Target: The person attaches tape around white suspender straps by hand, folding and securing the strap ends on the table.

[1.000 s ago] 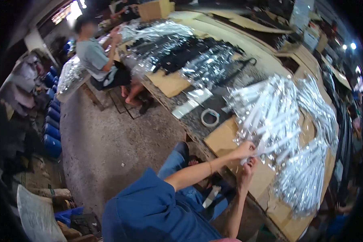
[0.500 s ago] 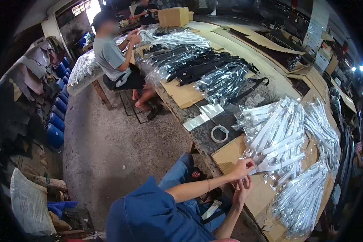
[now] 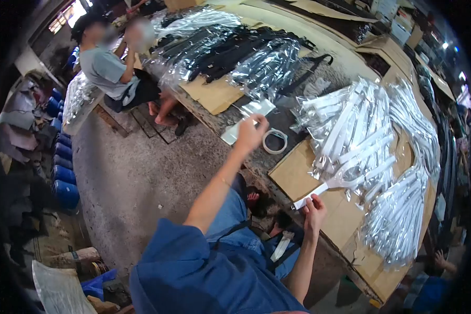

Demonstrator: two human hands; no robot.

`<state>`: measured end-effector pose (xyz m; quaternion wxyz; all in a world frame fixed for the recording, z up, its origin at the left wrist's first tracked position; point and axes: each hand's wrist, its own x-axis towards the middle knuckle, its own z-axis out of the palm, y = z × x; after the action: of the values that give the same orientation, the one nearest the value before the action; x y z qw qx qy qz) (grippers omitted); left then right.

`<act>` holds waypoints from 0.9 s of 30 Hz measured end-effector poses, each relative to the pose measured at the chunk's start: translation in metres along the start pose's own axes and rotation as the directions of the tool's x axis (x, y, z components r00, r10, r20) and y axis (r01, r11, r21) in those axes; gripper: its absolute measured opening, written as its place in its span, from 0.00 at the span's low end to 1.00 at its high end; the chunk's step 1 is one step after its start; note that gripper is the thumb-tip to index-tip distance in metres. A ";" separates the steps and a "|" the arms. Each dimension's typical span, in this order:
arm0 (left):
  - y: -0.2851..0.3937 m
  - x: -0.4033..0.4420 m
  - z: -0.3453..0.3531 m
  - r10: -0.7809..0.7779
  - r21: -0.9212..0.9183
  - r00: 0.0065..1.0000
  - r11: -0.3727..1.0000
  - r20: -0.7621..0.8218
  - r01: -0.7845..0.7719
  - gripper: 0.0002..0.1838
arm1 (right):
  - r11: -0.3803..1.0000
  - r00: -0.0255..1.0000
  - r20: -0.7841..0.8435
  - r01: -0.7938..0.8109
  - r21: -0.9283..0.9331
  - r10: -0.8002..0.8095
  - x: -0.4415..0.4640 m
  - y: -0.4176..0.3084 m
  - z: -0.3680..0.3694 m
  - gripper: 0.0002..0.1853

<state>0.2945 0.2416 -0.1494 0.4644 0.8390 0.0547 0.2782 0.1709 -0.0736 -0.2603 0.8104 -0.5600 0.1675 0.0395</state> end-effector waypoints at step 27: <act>-0.136 0.040 -0.072 0.146 0.249 0.964 0.947 0.223 -0.201 0.14 | 0.999 0.997 -0.064 0.032 0.015 -0.031 -0.013 -0.014 0.020 0.10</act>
<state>0.3133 0.3861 -0.2132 0.3227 0.9197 -0.0299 0.2216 0.1672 -0.0590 -0.2370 0.8096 -0.5571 0.1846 0.0074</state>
